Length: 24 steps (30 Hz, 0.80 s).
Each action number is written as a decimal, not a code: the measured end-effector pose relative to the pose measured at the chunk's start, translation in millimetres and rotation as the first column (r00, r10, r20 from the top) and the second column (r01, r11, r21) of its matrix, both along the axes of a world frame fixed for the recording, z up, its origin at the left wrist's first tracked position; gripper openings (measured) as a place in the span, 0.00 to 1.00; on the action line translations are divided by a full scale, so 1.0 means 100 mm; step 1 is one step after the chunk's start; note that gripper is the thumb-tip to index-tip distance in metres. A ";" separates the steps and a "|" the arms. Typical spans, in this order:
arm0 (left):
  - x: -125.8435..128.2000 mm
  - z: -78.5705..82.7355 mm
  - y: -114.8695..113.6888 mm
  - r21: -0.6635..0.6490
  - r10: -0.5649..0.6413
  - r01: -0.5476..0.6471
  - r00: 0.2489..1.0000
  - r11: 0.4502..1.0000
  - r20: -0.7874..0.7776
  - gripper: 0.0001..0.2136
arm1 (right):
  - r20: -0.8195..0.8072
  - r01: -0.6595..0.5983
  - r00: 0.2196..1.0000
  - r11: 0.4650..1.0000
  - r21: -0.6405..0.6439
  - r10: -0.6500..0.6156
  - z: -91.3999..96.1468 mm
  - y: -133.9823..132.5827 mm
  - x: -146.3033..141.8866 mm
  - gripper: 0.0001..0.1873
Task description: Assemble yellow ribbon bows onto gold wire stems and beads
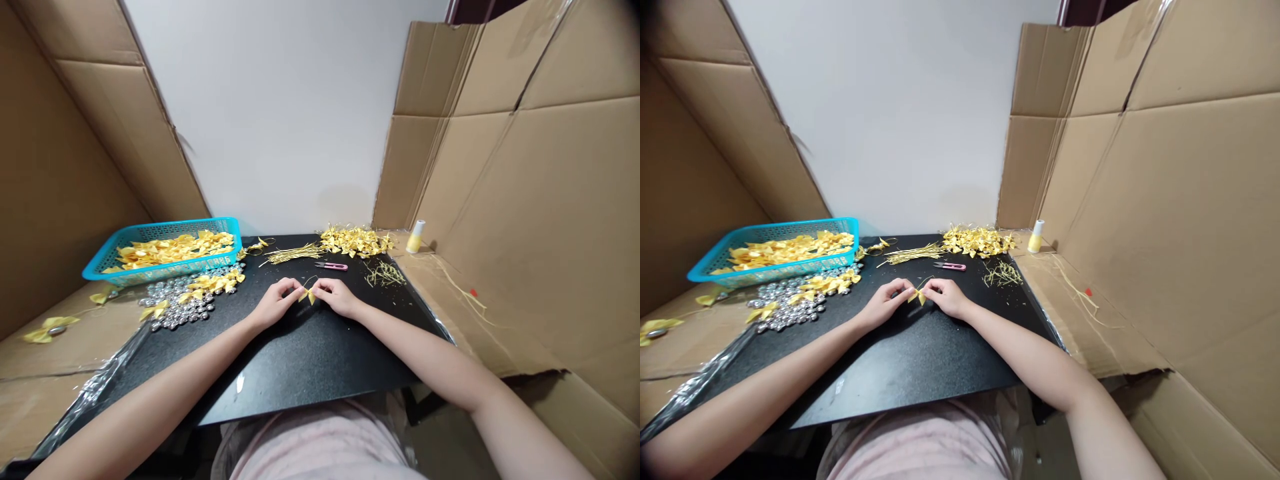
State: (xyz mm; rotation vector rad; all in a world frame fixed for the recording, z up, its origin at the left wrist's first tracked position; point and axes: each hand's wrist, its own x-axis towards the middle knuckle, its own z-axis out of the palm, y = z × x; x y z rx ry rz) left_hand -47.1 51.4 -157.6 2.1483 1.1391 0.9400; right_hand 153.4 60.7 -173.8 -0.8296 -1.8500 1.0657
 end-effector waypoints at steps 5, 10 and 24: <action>0.00 0.02 0.00 -0.005 -0.042 0.042 0.999 0.999 0.012 0.15 | 0.053 -0.008 0.999 0.999 0.041 0.005 0.03 -0.03 0.00 0.12; 0.01 0.06 -0.02 0.084 -0.147 0.151 0.988 0.985 -0.052 0.13 | 0.133 0.003 0.991 0.992 0.126 -0.020 0.04 -0.04 0.00 0.12; -0.01 0.01 0.02 0.088 -0.080 0.082 0.996 0.993 -0.031 0.16 | 0.123 0.057 0.989 0.977 0.207 -0.084 0.06 -0.05 -0.01 0.11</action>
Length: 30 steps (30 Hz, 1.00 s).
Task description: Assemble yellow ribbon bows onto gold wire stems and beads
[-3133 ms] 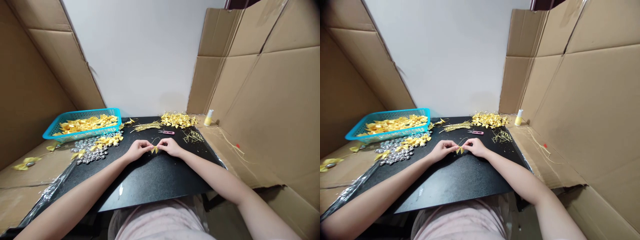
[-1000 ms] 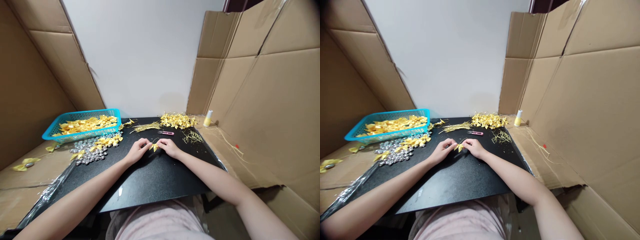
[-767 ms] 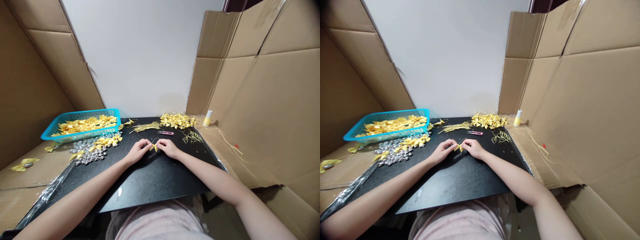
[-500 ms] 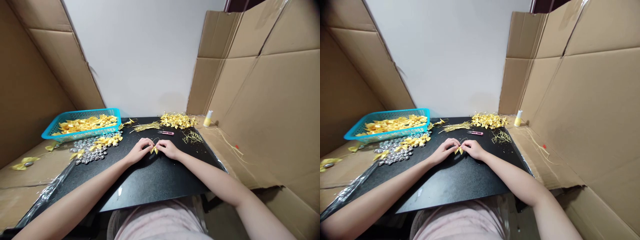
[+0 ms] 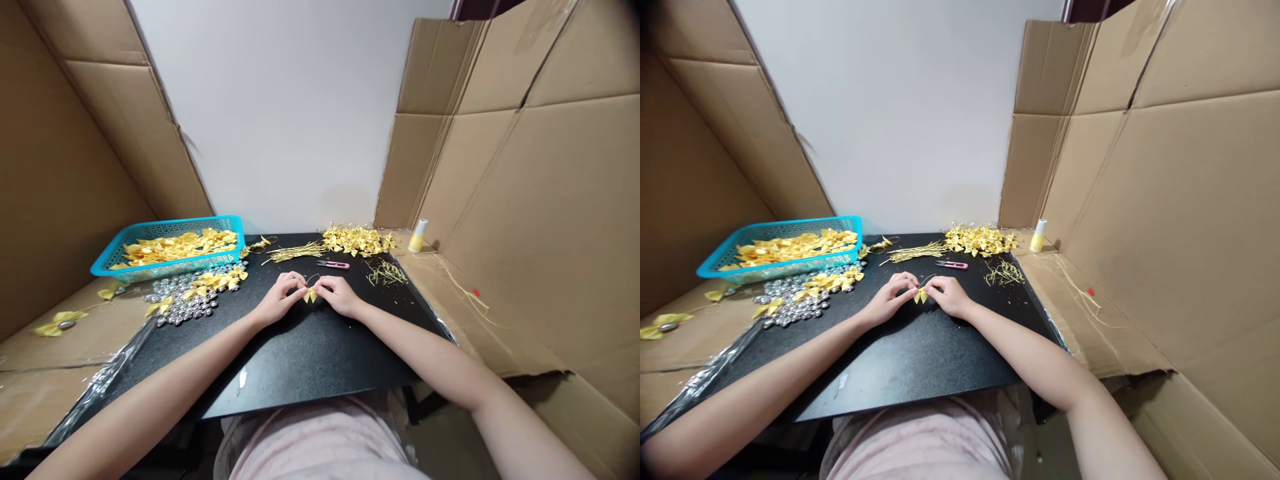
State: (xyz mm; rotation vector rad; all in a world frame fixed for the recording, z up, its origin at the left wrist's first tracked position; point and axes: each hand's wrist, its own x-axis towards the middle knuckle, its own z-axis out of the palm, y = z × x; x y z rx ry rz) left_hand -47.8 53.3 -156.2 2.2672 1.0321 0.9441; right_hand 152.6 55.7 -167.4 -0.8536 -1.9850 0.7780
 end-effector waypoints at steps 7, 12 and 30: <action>-0.01 0.01 0.02 -0.063 -0.026 0.026 1.000 0.998 -0.001 0.19 | 0.000 0.021 1.000 1.000 -0.019 -0.021 -0.01 0.01 0.02 0.11; -0.01 0.00 0.02 -0.064 -0.027 0.026 1.000 0.998 -0.012 0.18 | 0.020 0.021 1.000 0.999 -0.027 -0.021 0.00 0.00 0.03 0.11; -0.01 0.01 -0.01 -0.004 -0.055 0.055 0.998 0.999 -0.030 0.16 | 0.118 -0.040 0.991 0.988 -0.149 0.058 0.00 -0.01 0.03 0.13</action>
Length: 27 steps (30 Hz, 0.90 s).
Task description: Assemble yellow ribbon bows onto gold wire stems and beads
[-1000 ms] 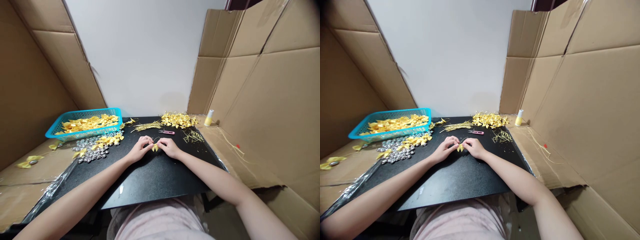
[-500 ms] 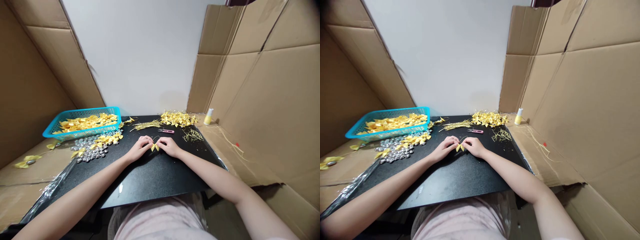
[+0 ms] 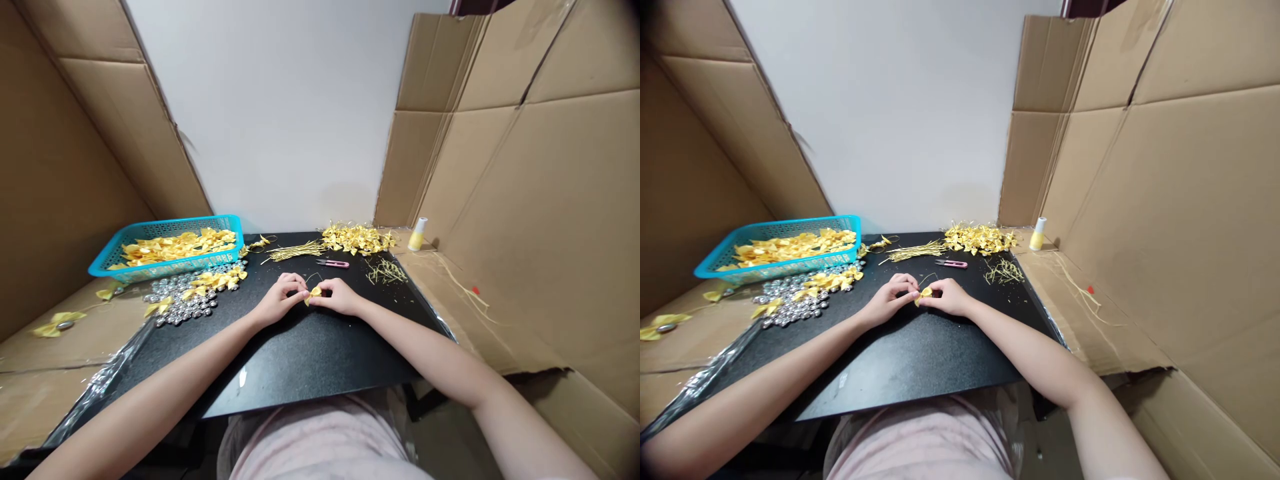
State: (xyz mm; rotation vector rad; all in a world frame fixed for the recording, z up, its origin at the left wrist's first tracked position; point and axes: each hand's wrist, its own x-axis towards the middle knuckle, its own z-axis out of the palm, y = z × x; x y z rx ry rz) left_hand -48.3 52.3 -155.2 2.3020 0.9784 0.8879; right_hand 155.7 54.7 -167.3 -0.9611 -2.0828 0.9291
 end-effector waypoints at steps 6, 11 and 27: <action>-0.01 0.00 0.02 -0.025 0.029 -0.029 0.999 0.999 0.021 0.17 | -0.021 -0.051 0.999 0.998 -0.045 0.050 0.00 0.01 0.02 0.14; -0.01 -0.02 0.01 -0.001 0.057 -0.057 0.998 0.998 0.034 0.16 | -0.068 -0.033 0.997 0.993 -0.110 0.025 -0.02 0.01 -0.03 0.17; 0.00 0.00 0.00 -0.014 -0.032 0.032 0.999 0.999 0.018 0.16 | -0.073 -0.103 0.993 0.985 -0.139 0.093 -0.03 0.05 -0.01 0.20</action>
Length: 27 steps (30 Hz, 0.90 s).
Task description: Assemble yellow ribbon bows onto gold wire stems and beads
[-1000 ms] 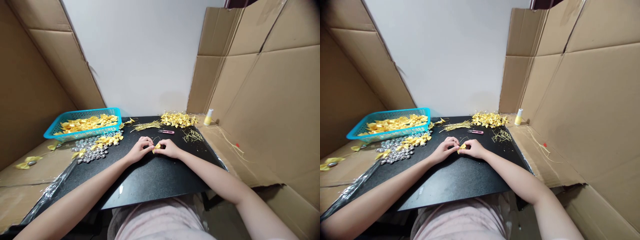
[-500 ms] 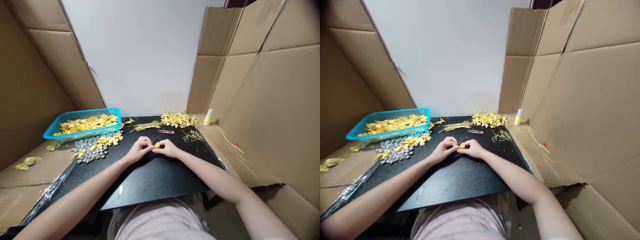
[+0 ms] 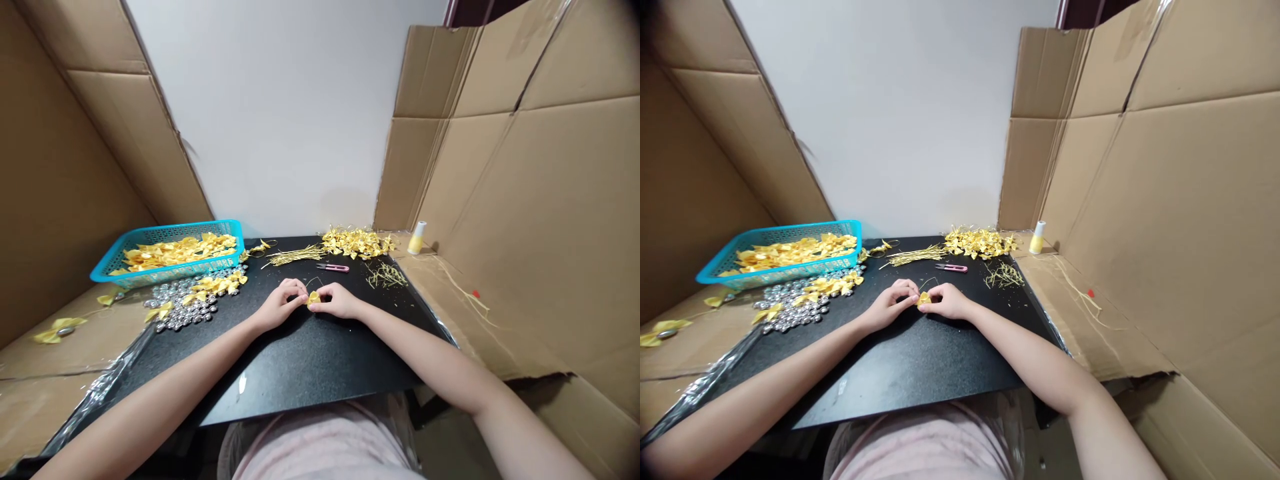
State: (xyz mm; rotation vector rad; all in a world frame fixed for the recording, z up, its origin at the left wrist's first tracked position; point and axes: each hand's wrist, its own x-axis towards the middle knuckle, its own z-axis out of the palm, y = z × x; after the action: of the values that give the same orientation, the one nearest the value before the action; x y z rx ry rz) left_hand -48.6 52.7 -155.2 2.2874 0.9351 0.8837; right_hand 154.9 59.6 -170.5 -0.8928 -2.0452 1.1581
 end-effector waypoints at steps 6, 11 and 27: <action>0.01 -0.01 -0.02 0.013 0.032 -0.032 0.999 0.999 0.005 0.16 | 0.019 0.005 1.000 0.999 0.044 -0.006 -0.01 0.00 0.01 0.18; 0.01 0.00 -0.04 0.061 0.094 -0.093 0.996 0.994 -0.010 0.14 | 0.008 0.070 0.997 0.994 0.085 -0.071 -0.01 -0.03 -0.01 0.14; -0.26 0.15 0.13 0.217 0.247 -0.174 0.893 0.961 -0.376 0.11 | 0.015 0.526 0.828 0.787 0.321 -0.560 -0.04 0.09 0.07 0.02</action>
State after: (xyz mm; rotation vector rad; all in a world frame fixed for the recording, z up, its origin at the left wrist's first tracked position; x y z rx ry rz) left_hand -75.1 65.6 -140.6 2.6165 1.3517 0.6086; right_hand 162.2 68.2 -174.9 -1.2941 -1.7918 0.4685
